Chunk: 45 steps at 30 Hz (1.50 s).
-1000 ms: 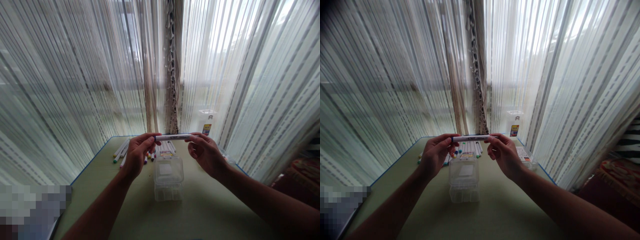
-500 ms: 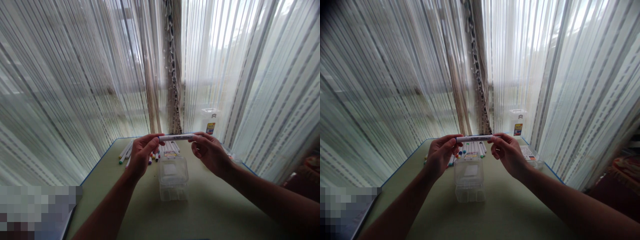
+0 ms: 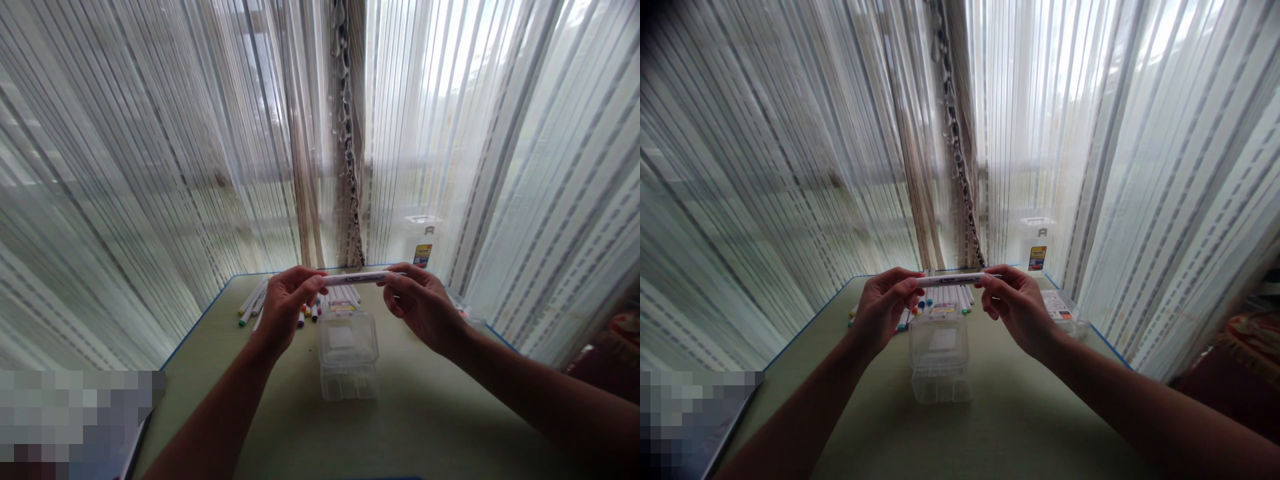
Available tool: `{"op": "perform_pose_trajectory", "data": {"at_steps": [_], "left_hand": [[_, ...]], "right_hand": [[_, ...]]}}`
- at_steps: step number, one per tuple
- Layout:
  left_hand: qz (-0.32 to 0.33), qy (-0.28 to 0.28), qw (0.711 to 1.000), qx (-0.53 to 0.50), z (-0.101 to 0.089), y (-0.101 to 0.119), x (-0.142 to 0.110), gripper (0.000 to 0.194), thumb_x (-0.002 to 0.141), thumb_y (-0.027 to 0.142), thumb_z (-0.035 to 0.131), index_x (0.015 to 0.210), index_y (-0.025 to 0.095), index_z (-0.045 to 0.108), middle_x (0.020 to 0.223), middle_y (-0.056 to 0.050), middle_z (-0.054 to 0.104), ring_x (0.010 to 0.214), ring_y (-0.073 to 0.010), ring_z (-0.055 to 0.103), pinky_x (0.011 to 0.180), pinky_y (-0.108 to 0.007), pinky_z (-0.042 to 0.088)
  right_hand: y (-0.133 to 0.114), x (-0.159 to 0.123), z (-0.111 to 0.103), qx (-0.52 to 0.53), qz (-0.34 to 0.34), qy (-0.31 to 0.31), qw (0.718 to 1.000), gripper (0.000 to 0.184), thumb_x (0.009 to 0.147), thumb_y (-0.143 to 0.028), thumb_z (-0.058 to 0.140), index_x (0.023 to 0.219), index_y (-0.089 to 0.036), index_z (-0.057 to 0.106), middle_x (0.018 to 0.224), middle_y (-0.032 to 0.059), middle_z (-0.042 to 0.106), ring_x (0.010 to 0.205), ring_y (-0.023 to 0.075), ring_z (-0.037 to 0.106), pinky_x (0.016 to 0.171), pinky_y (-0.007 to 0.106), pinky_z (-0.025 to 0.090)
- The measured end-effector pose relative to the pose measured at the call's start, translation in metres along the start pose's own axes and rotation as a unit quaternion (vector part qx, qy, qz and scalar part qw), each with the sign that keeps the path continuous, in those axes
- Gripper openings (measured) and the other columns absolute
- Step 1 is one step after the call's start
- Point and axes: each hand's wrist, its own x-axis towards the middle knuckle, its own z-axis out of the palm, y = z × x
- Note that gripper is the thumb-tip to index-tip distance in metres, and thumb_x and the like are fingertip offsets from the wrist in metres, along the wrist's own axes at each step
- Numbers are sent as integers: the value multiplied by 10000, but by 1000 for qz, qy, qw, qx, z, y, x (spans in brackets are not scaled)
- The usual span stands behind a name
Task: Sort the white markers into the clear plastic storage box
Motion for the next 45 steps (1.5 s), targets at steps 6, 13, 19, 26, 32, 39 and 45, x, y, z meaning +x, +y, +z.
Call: {"op": "perform_pose_trajectory", "data": {"at_steps": [6, 13, 19, 26, 32, 39, 45], "left_hand": [[0, 0, 999, 33, 0, -3, 0, 176, 750, 306, 778, 761, 145, 706, 629, -3, 645, 523, -74, 502, 483, -193, 371], [-9, -12, 999, 28, 1, -3, -1, 233, 698, 272, 840, 760, 147, 654, 606, 42, 601, 489, -46, 477, 467, -170, 353], [-31, -17, 998, 43, 3, 1, -1, 315, 664, 297, 865, 692, 147, 590, 558, 52, 567, 484, -48, 456, 462, -169, 329], [-41, -29, 999, 16, 1, 1, -2, 274, 713, 277, 833, 683, 164, 585, 540, 61, 535, 480, -57, 439, 472, -191, 310], [-9, -62, 998, -12, -3, 2, 0, 103, 776, 250, 773, 773, 164, 716, 607, 18, 624, 532, -73, 504, 517, -205, 374], [-24, -77, 995, -64, -4, 4, 1, 184, 776, 242, 708, 907, 143, 793, 703, -66, 719, 564, -98, 547, 515, -216, 387], [-42, -52, 995, -71, -2, 4, 1, 172, 777, 246, 693, 869, 145, 797, 681, -64, 713, 556, -99, 555, 506, -213, 398]], "right_hand": [[1, 0, 0, -6, -8, -4, 1000, 184, 671, -279, 854, 749, -189, 714, 682, 7, 682, 434, 80, 502, 363, 206, 324], [2, -1, 0, -13, -16, -18, 1000, 193, 662, -275, 863, 756, -182, 722, 613, 6, 668, 424, 85, 508, 364, 197, 341], [1, -4, 1, -20, -27, -59, 998, 171, 704, -267, 849, 766, -177, 718, 487, -13, 609, 420, 90, 520, 380, 178, 358], [1, -3, 0, -12, -22, -56, 998, 160, 705, -261, 848, 754, -176, 721, 503, -11, 617, 423, 90, 531, 377, 175, 366], [-1, 0, -1, 12, -3, -27, 1000, 141, 697, -230, 839, 751, -164, 727, 665, 13, 686, 432, 72, 524, 364, 176, 355], [-1, 4, -5, 31, -1, -24, 999, 106, 738, -211, 808, 757, -161, 716, 707, 16, 697, 441, 62, 522, 371, 171, 350], [-1, 2, -4, 25, -14, -27, 999, 102, 749, -206, 805, 761, -167, 711, 700, 13, 700, 440, 66, 532, 369, 171, 351]]}}
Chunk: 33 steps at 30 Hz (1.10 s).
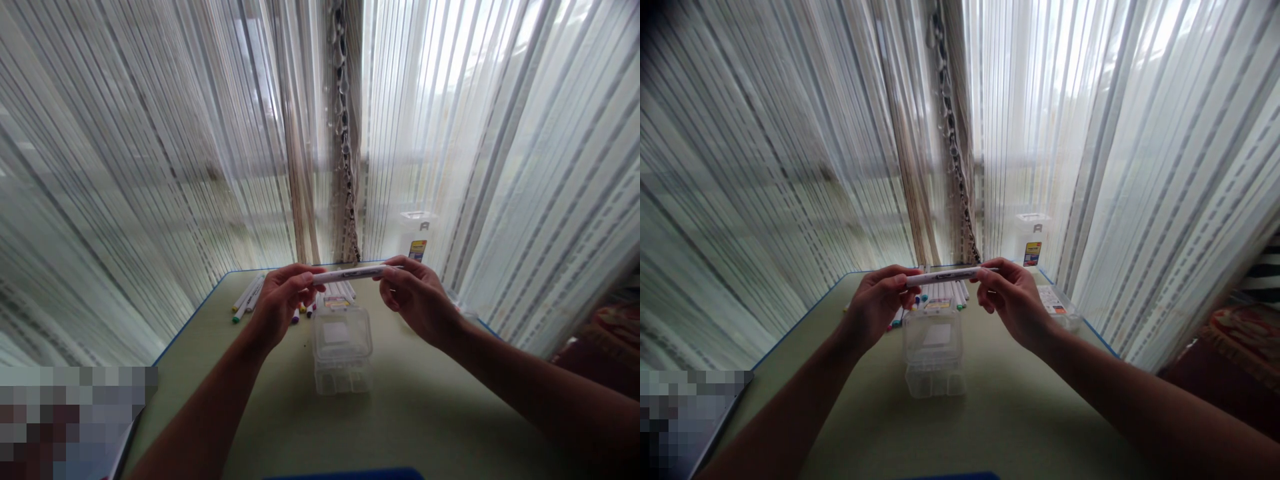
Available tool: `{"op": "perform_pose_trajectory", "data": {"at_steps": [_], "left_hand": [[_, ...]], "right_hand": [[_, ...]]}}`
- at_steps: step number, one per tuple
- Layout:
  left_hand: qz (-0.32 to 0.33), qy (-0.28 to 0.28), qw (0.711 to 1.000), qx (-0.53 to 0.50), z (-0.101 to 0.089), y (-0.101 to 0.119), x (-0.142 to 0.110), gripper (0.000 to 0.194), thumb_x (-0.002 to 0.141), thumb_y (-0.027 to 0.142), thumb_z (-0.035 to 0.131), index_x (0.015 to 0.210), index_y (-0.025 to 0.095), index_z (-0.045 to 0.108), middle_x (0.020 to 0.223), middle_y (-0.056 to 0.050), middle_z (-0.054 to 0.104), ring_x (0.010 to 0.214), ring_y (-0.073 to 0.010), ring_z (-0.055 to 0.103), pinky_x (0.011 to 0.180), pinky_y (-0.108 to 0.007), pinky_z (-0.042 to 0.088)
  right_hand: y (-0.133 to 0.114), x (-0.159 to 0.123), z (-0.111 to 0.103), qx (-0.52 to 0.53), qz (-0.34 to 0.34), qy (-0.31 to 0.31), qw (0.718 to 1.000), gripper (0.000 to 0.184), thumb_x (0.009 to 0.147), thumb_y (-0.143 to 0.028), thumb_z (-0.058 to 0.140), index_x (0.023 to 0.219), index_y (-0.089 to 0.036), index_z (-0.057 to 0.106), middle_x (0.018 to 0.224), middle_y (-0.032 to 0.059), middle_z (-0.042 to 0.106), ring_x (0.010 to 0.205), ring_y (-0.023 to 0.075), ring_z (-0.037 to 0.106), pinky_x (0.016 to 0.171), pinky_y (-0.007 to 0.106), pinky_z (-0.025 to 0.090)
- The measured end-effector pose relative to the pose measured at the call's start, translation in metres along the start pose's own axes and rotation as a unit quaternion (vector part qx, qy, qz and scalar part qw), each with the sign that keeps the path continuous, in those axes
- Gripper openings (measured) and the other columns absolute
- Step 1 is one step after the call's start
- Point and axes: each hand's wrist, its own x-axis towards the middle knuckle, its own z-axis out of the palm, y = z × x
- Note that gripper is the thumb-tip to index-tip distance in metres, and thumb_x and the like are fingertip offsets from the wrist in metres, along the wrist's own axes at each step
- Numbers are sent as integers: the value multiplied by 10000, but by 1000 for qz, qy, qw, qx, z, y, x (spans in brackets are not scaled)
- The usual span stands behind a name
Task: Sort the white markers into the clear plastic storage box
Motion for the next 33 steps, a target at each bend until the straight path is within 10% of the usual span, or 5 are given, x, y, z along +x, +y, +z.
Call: {"op": "perform_pose_trajectory", "data": {"at_steps": [33], "left_hand": [[-45, 23, 992, 113, 0, -3, -2, 301, 620, 287, 888, 647, 140, 626, 570, 30, 603, 487, -49, 463, 461, -169, 316]], "right_hand": [[4, -8, 2, -88, -29, -49, 995, 177, 745, -271, 825, 754, -178, 674, 507, -15, 617, 441, 97, 532, 400, 190, 370]]}}
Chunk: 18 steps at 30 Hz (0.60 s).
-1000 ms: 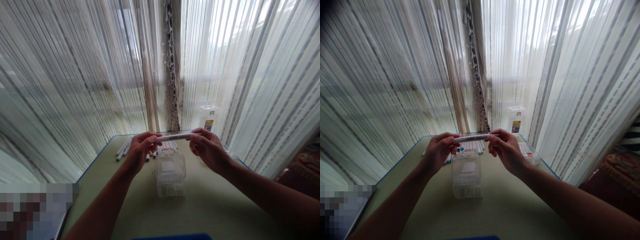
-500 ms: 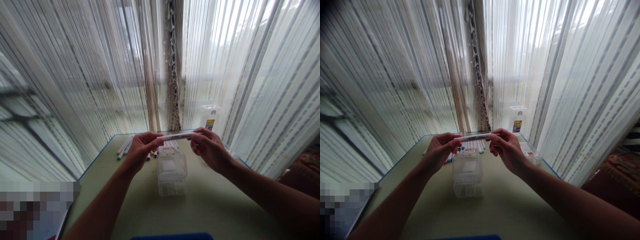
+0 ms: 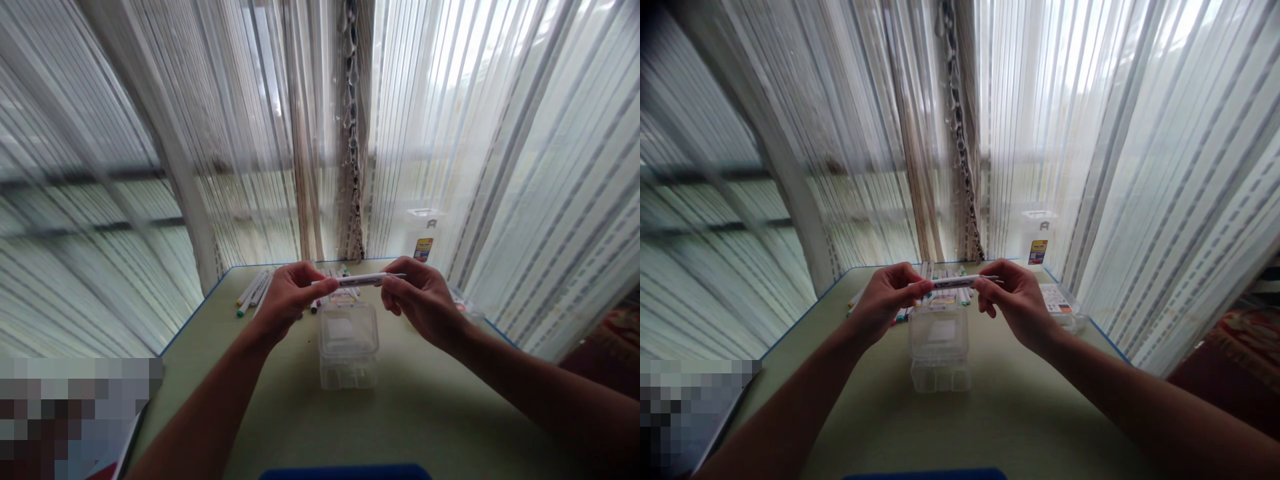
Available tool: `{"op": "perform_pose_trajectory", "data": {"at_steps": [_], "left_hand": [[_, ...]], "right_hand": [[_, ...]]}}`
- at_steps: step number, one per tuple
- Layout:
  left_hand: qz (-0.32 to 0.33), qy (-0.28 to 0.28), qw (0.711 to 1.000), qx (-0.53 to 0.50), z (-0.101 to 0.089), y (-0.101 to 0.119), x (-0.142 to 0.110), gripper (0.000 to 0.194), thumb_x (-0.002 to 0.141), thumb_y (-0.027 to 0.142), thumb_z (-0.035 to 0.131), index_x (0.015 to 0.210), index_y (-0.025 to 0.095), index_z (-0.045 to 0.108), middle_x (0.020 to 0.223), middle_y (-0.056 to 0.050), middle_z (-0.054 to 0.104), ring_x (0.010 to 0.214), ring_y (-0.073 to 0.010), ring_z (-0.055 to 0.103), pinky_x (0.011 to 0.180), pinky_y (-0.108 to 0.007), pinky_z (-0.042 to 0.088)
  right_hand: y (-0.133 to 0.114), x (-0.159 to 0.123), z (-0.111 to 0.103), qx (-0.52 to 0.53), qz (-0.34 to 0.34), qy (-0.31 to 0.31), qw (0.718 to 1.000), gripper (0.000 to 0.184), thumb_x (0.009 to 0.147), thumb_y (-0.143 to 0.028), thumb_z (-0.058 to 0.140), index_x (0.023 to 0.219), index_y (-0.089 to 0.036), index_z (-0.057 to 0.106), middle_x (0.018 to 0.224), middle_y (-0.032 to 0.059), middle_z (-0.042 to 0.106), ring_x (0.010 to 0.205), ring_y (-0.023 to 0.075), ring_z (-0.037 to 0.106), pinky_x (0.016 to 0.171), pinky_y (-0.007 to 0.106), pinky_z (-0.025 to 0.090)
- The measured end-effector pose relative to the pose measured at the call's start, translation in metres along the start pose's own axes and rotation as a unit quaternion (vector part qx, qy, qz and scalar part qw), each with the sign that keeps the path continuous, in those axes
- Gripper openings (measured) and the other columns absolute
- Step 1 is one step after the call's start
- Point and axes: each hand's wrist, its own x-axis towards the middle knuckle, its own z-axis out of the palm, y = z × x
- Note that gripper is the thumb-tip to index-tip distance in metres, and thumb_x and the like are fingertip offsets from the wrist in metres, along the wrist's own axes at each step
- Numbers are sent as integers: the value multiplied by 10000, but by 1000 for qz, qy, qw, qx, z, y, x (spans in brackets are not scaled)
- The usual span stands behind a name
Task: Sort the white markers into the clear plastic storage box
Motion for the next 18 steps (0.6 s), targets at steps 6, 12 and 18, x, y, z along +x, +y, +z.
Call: {"op": "perform_pose_trajectory", "data": {"at_steps": [6, 12, 18], "left_hand": [[13, -1, 1000, 17, 4, 3, 0, 315, 618, 301, 886, 667, 144, 617, 588, 28, 603, 507, -67, 489, 472, -176, 355], [5, -9, 999, 38, 4, 6, -2, 305, 634, 344, 871, 740, 143, 667, 580, 31, 598, 491, -70, 479, 464, -184, 339], [7, 9, 999, 44, 5, 6, -2, 359, 604, 364, 887, 693, 153, 611, 548, 45, 564, 475, -70, 470, 451, -182, 336]], "right_hand": [[1, 1, -1, 0, 13, 6, 1000, 181, 740, -286, 827, 756, -181, 681, 511, -20, 608, 442, 104, 532, 394, 200, 364], [4, -2, -2, -44, 7, -23, 999, 183, 768, -294, 814, 789, -186, 668, 541, -16, 633, 455, 110, 537, 412, 219, 385], [6, -3, 0, -80, 5, -28, 996, 208, 768, -312, 818, 803, -177, 663, 539, -21, 627, 453, 109, 551, 406, 220, 397]]}}
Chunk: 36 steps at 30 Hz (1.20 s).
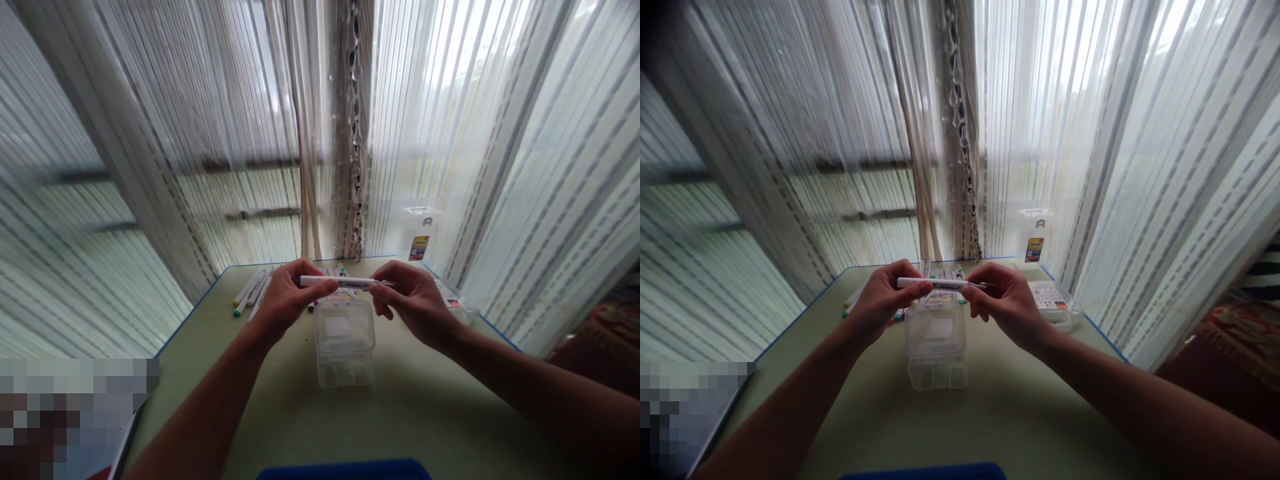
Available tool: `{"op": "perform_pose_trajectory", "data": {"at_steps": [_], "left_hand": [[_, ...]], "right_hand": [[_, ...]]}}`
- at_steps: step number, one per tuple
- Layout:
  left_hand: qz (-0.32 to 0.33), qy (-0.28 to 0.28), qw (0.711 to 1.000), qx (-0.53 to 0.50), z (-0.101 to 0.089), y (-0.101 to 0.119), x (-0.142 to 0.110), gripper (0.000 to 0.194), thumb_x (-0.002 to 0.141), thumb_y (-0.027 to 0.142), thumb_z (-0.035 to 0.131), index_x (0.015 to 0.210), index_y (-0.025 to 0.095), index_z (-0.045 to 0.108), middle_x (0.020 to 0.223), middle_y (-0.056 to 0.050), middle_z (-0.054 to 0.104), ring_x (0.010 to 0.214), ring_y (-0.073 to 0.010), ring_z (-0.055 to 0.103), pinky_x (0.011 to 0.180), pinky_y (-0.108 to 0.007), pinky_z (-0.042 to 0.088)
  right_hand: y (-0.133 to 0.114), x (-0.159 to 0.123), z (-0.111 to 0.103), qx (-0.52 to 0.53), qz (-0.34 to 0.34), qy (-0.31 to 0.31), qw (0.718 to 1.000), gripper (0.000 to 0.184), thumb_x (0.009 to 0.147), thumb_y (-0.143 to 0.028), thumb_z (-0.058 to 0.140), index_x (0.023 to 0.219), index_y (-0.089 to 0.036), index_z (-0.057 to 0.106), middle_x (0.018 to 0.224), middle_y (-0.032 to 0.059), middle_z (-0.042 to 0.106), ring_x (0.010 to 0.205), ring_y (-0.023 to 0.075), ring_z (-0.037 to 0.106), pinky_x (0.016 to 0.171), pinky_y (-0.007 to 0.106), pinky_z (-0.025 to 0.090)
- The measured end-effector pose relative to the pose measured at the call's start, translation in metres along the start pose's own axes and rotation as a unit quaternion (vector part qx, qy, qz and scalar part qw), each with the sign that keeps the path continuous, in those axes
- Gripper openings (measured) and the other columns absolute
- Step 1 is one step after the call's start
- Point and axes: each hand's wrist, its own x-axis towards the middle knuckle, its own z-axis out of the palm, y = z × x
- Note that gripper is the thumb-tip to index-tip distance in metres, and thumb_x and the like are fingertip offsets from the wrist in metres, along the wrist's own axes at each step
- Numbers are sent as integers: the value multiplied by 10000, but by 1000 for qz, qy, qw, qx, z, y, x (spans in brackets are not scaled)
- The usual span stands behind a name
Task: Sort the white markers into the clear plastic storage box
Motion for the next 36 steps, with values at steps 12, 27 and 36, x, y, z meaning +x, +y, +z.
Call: {"op": "perform_pose_trajectory", "data": {"at_steps": [12, 27, 36], "left_hand": [[-16, 5, 1000, -1, -2, -5, 2, 312, 668, 386, 846, 713, 166, 630, 517, 62, 490, 429, -46, 361, 413, -178, 237], [-21, 13, 995, -93, -2, -2, 3, 239, 725, 358, 803, 760, 150, 690, 571, 45, 437, 496, -51, 346, 457, -183, 282], [-9, 4, 992, -122, -2, 0, 2, 208, 730, 326, 772, 794, 138, 710, 553, 38, 440, 500, -57, 363, 455, -179, 273]], "right_hand": [[-3, 2, 0, 3, -6, 22, 1000, 246, 706, -291, 857, 875, -165, 730, 554, -17, 656, 428, 100, 565, 378, 210, 425], [-5, 4, 0, 15, -28, 24, 999, 236, 732, -257, 835, 932, -176, 739, 570, -20, 667, 436, 91, 571, 375, 191, 405], [-3, 3, -2, 17, -29, 31, 999, 225, 743, -250, 827, 926, -157, 735, 571, -18, 667, 431, 85, 574, 382, 186, 420]]}}
